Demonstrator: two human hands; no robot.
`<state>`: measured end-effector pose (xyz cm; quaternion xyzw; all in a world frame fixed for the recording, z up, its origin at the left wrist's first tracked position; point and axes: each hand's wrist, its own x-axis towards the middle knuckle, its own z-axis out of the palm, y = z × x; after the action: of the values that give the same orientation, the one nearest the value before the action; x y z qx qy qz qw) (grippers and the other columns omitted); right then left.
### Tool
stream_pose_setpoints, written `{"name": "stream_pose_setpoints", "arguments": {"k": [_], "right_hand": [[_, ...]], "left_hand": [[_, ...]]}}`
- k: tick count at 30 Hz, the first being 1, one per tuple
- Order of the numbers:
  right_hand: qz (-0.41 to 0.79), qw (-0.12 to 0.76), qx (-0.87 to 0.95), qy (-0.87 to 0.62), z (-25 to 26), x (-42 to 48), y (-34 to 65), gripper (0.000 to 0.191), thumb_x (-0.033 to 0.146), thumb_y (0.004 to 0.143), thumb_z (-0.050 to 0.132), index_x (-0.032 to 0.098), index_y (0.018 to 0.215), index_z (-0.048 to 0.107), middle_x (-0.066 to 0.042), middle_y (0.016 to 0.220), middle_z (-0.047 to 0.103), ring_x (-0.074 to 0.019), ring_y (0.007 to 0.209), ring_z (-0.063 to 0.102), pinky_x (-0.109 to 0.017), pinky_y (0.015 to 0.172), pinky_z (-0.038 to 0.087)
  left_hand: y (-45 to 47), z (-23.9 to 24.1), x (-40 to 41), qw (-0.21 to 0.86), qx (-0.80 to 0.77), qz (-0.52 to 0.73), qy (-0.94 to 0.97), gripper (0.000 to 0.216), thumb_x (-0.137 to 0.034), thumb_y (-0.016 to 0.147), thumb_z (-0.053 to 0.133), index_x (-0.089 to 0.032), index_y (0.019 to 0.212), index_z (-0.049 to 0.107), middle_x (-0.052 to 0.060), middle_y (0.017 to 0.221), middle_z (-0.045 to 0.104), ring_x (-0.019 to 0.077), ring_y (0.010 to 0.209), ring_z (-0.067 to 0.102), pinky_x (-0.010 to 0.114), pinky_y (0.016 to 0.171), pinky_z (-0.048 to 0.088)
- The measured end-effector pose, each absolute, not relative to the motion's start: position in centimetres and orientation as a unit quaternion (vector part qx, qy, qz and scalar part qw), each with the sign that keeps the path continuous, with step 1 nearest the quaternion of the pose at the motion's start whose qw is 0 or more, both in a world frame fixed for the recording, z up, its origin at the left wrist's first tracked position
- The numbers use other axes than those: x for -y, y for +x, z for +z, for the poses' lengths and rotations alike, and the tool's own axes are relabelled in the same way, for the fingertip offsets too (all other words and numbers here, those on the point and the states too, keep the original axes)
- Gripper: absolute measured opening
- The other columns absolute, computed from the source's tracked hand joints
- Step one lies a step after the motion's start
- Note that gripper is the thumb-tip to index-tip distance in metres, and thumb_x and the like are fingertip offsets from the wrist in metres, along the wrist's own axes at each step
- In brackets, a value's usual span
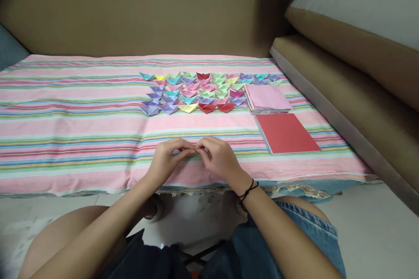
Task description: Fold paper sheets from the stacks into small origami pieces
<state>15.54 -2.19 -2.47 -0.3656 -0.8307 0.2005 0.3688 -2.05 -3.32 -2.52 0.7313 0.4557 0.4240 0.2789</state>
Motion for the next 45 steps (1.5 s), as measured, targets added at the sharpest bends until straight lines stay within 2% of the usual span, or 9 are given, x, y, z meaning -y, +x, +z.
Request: {"name": "stream_pose_setpoints", "arguments": {"k": [7,14,30,37,45], "right_hand": [[0.198,0.381,0.816,-0.388,-2.7,2.2,15.4,0.016,0.006,0.081,0.045,0.020,0.078,0.053,-0.004,0.076,0.059,-0.0174,0.071,0.054,-0.028,0.065,0.042],[0.241,0.391,0.783,-0.419,-3.2,1.9,15.8,0.015,0.008,0.081,0.047,0.020,0.078,0.054,-0.004,0.076,0.061,-0.0175,0.070,0.056,-0.028,0.064,0.044],[0.245,0.349,0.808,-0.407,-3.6,1.9,17.5,0.015,0.007,0.080,0.045,0.021,0.078,0.051,-0.003,0.078,0.058,-0.0173,0.071,0.054,-0.027,0.063,0.041],[0.251,0.353,0.811,-0.394,-3.5,2.1,17.0,0.014,0.009,0.083,0.045,0.021,0.081,0.053,-0.004,0.082,0.060,-0.0175,0.072,0.055,-0.028,0.063,0.042],[0.303,0.384,0.784,-0.382,-3.3,2.1,16.3,0.011,0.014,0.084,0.049,0.021,0.084,0.057,-0.006,0.093,0.067,-0.0186,0.085,0.062,-0.028,0.066,0.048]], "left_hand": [[-2.1,-2.4,3.3,0.306,-0.495,0.443,0.682,0.007,-0.022,0.077,0.067,-0.018,0.073,0.071,0.003,0.073,0.071,0.0154,0.067,0.063,0.025,0.063,0.047],[-2.9,-2.8,3.0,0.411,-0.515,0.476,0.583,0.019,-0.036,0.067,0.075,-0.017,0.069,0.071,0.004,0.071,0.073,0.0190,0.067,0.068,0.028,0.061,0.054],[-4.4,-2.8,3.6,0.393,-0.536,0.416,0.621,0.013,-0.029,0.074,0.068,-0.016,0.077,0.068,0.005,0.075,0.073,0.0179,0.069,0.068,0.026,0.064,0.054],[-3.7,-2.7,3.7,0.268,-0.491,0.369,0.742,0.017,-0.015,0.080,0.057,-0.019,0.092,0.068,0.005,0.090,0.070,0.0155,0.076,0.063,0.025,0.067,0.050],[-3.0,-3.0,3.5,0.265,-0.489,0.348,0.755,0.018,-0.012,0.077,0.058,-0.018,0.090,0.068,0.005,0.088,0.070,0.0166,0.077,0.064,0.025,0.066,0.050]]}}
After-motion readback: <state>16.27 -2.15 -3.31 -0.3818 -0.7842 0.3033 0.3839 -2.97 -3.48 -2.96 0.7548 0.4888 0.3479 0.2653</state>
